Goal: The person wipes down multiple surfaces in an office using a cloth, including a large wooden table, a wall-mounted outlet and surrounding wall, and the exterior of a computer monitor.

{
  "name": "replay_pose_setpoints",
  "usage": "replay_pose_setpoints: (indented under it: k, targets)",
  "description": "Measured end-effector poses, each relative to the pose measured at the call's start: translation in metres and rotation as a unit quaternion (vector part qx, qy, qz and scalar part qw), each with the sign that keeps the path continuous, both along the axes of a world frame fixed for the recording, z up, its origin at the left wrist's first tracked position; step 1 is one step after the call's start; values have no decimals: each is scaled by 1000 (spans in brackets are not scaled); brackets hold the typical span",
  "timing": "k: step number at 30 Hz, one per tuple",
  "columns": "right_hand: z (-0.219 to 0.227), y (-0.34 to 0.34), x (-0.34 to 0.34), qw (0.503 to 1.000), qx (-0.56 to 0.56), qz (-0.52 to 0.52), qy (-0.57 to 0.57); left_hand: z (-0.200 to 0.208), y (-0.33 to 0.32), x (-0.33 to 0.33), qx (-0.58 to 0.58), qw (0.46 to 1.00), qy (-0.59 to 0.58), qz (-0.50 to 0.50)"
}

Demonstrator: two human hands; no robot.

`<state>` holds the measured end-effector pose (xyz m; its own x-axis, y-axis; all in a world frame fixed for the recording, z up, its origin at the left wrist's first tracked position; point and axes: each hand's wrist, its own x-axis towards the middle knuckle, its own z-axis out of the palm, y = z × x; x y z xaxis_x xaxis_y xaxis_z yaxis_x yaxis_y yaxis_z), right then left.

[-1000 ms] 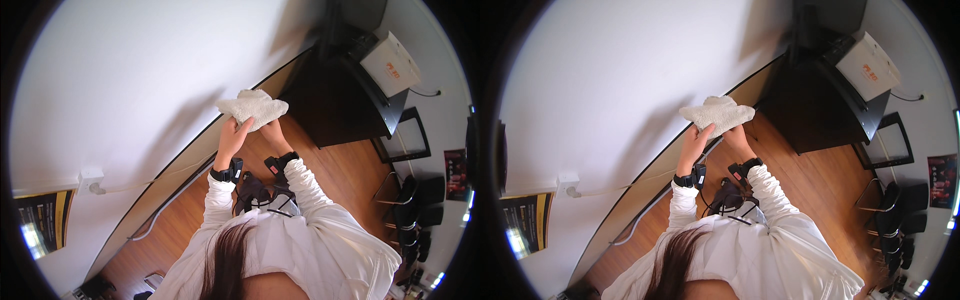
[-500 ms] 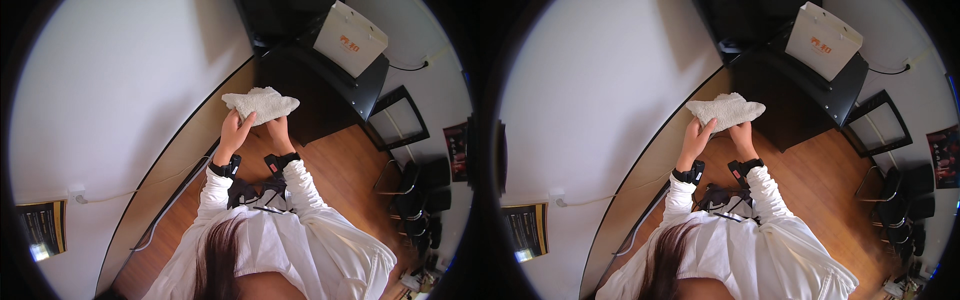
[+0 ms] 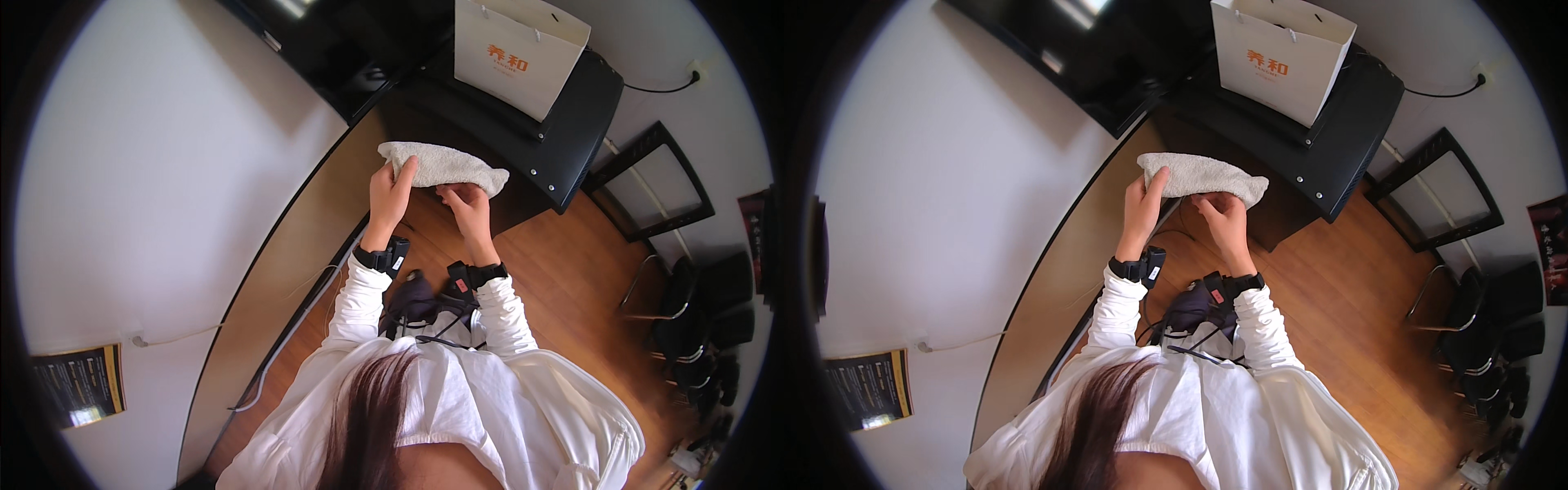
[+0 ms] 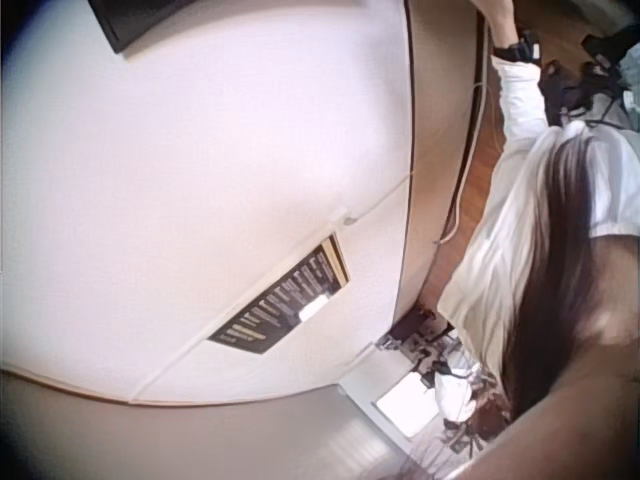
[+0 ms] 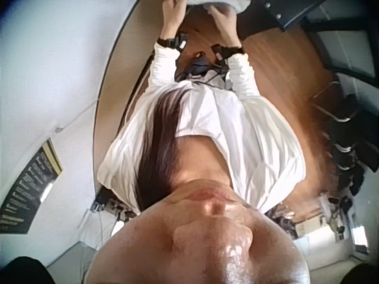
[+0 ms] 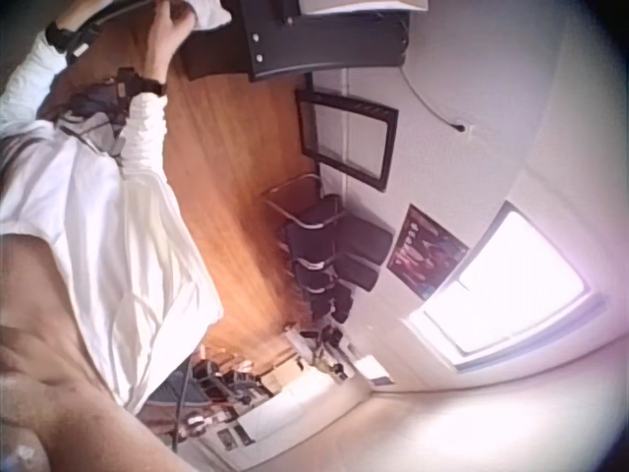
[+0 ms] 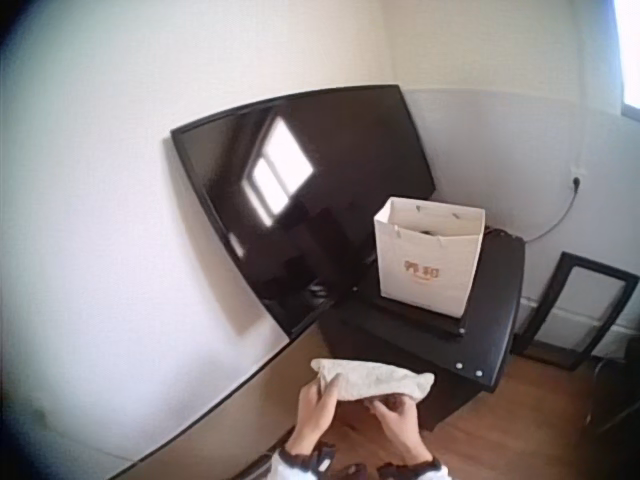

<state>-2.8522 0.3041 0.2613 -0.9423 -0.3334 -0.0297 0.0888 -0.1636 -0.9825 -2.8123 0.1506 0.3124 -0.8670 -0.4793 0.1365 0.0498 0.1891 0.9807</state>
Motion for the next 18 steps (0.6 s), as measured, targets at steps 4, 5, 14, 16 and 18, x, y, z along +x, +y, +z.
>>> replay_pose_setpoints:
  k: [4, 5, 14, 16, 18]
  targets:
    - [9, -3, -25, 999, -11, -26, 36, 0, -4, -40, 31, 999, -17, 6]
    - [11, -4, -36, 999, 7, -24, 42, -3, -7, -53, 36, 999, -27, 0]
    - [0, -38, -156, 989, 125, 9, 72, -40, -41, -180, -15, 997, -78, 11]
    - [-15, -45, -179, 981, 176, -3, 82, -52, -46, -197, -75, 994, -83, 13]
    - [-23, -56, -191, 984, 161, 0, 79, -56, -52, -209, -126, 989, -70, 14]
